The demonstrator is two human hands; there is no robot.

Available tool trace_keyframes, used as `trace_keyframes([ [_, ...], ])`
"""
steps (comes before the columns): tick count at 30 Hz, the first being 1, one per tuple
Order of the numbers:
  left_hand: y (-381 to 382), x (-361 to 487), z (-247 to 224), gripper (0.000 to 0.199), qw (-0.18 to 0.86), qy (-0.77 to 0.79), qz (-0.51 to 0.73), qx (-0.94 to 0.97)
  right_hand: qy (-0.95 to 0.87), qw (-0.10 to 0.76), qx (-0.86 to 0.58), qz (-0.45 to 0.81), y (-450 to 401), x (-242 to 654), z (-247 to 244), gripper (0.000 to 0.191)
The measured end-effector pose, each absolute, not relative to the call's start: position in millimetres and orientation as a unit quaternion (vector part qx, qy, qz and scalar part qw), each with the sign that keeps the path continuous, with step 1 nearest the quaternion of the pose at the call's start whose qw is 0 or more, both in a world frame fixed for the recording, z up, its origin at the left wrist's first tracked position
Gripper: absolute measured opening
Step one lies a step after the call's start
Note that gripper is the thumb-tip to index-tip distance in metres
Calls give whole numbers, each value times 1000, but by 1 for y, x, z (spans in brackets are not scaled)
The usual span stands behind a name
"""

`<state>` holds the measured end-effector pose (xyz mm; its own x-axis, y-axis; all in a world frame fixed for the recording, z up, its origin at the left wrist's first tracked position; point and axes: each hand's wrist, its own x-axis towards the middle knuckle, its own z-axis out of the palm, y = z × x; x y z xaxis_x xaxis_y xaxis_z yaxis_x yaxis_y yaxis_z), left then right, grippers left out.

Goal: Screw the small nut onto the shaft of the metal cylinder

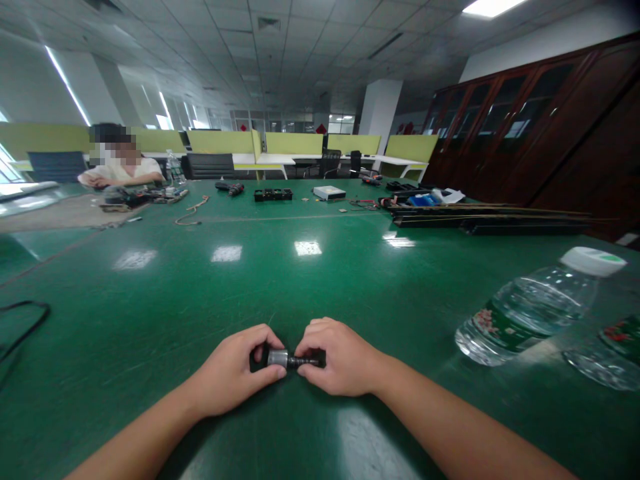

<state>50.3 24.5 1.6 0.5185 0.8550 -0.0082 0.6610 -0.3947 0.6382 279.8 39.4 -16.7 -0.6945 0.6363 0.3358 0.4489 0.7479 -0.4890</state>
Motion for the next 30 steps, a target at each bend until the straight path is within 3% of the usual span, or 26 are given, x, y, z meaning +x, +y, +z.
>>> trace_keyframes([
  [30, 23, 52, 5, 19, 286, 484, 155, 812, -877, 206, -371, 225, 58, 313, -10, 7],
])
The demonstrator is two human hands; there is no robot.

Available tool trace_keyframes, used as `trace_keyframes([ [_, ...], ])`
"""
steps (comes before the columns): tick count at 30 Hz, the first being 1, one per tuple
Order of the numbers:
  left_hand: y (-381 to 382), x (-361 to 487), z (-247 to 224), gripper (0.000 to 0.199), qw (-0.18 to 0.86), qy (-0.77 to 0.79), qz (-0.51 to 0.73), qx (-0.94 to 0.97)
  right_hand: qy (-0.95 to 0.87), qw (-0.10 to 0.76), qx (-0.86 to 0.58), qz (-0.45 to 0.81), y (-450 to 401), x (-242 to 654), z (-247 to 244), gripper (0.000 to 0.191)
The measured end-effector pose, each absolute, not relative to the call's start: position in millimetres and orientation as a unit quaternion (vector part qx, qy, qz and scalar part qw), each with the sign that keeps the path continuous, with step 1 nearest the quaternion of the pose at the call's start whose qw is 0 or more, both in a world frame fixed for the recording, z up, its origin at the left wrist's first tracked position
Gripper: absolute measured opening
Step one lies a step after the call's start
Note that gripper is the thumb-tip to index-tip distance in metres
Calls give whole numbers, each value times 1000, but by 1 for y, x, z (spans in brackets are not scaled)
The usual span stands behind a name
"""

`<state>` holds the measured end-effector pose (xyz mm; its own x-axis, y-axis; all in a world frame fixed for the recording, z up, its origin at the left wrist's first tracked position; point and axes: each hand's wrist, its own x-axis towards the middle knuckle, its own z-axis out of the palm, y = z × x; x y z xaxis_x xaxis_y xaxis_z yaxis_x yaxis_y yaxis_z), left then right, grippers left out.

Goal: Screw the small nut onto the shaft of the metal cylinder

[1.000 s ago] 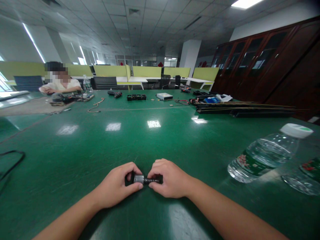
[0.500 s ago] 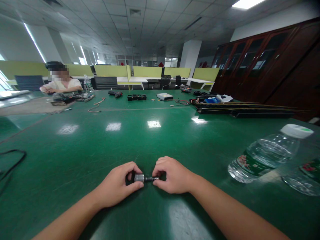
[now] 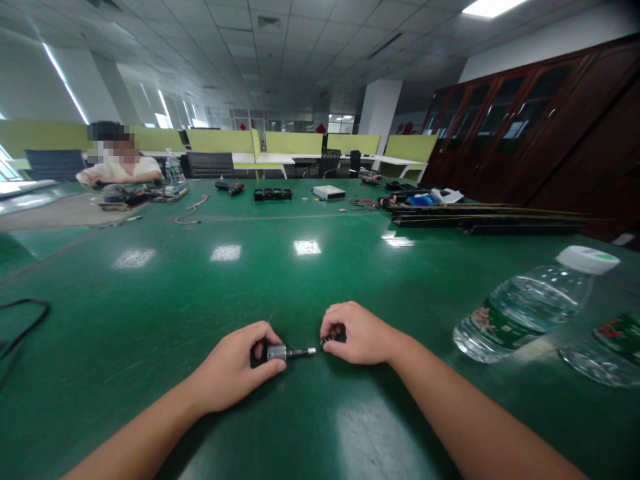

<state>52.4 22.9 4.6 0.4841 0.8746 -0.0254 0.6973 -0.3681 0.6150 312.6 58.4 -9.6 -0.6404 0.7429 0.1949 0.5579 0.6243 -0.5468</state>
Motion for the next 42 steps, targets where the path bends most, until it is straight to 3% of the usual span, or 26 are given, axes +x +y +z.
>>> trace_keyframes([
  [17, 22, 51, 3, 19, 284, 479, 159, 816, -878, 210, -355, 245, 50, 300, -10, 6],
  [23, 24, 50, 0, 18, 286, 470, 180, 815, -862, 268, -348, 255, 43, 280, -18, 23],
  [32, 26, 49, 1, 20, 307, 456, 175, 817, -868, 264, -335, 256, 42, 278, -16, 12],
  [42, 25, 51, 3, 18, 297, 466, 174, 815, -891, 250, -304, 228, 41, 278, -18, 13],
])
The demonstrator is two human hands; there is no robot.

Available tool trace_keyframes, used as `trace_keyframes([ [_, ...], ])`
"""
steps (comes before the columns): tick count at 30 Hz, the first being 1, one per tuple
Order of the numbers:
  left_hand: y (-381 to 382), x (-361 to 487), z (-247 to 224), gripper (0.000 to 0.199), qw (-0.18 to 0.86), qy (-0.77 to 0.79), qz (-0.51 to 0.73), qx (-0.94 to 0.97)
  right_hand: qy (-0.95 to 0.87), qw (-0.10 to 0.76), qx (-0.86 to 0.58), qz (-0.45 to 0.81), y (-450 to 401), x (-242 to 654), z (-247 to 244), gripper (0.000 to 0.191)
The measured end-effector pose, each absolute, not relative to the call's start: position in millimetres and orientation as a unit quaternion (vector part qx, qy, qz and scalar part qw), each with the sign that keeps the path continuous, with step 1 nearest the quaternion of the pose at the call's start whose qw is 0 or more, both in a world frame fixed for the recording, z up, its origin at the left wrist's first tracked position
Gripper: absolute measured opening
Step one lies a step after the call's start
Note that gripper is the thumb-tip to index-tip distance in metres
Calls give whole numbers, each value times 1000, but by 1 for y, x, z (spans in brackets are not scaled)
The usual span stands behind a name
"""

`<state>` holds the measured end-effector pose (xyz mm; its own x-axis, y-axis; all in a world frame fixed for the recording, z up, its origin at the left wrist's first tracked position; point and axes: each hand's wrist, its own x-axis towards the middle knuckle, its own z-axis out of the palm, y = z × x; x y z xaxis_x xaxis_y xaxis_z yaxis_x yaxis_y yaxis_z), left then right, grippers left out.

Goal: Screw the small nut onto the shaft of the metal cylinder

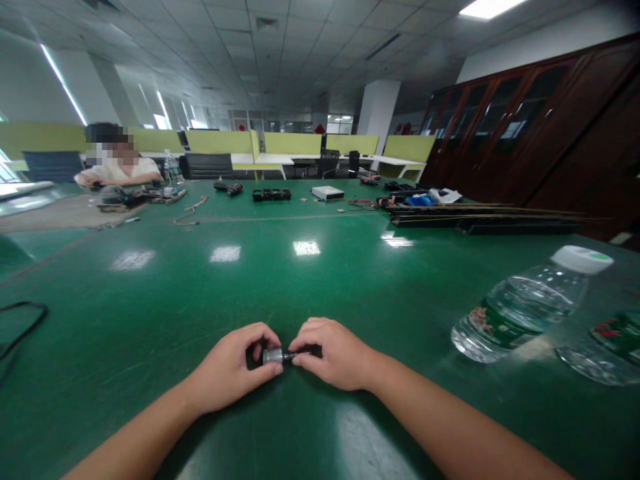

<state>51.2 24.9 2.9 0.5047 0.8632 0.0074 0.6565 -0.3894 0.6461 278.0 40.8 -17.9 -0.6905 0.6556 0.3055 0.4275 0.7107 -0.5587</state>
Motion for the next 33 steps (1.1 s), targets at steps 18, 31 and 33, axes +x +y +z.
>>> trace_keyframes([
  [18, 25, 51, 1, 17, 279, 449, 185, 828, -893, 269, -290, 216, 40, 272, -22, 13],
  [31, 25, 51, 0, 19, 285, 452, 175, 827, -895, 273, -288, 205, 40, 277, -19, 14],
  [33, 25, 51, 1, 18, 286, 452, 174, 827, -895, 269, -288, 208, 41, 277, -18, 13],
])
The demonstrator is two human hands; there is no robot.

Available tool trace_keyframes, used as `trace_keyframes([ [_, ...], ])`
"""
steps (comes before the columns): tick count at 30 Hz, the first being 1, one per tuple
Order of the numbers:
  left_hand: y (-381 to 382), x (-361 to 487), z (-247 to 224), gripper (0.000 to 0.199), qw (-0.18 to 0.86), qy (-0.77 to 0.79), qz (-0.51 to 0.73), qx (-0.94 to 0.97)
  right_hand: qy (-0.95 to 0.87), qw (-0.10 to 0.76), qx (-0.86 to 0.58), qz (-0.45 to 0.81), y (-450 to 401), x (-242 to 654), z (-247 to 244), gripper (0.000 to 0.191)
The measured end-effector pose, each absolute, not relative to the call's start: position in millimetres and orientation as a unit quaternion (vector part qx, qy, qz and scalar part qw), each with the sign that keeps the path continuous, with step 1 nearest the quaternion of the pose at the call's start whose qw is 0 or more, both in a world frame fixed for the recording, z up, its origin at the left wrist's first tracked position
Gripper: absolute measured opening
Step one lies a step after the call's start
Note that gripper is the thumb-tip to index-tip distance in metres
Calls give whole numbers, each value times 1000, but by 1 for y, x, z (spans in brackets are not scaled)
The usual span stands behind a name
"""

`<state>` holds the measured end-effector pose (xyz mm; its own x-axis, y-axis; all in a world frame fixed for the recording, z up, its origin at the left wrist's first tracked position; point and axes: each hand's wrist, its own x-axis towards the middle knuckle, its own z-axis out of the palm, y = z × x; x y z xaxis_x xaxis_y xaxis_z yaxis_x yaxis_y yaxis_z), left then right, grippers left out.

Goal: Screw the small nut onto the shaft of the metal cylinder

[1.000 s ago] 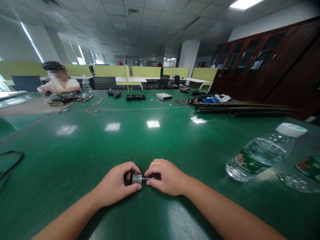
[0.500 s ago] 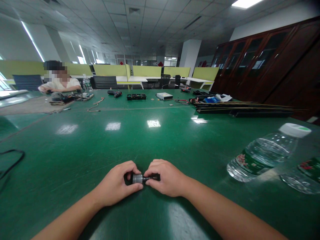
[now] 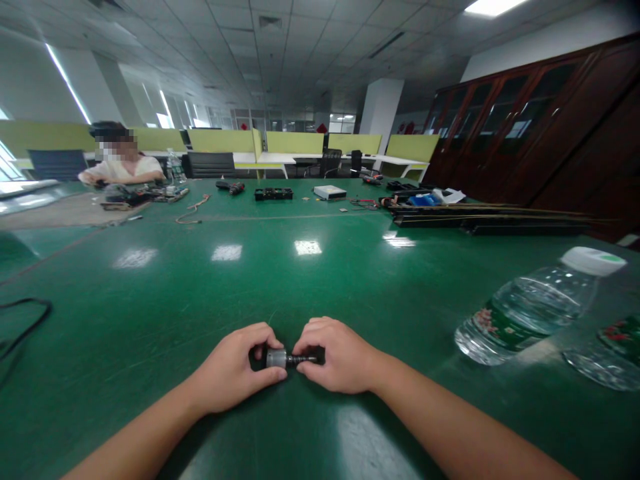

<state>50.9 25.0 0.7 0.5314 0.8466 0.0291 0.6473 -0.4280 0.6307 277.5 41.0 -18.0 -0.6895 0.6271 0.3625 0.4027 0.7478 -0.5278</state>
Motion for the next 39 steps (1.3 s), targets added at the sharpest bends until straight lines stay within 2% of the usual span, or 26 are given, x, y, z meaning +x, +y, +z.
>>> trace_keyframes([
  [39, 22, 51, 7, 17, 279, 454, 163, 831, -892, 228, -329, 212, 45, 293, -10, 8],
])
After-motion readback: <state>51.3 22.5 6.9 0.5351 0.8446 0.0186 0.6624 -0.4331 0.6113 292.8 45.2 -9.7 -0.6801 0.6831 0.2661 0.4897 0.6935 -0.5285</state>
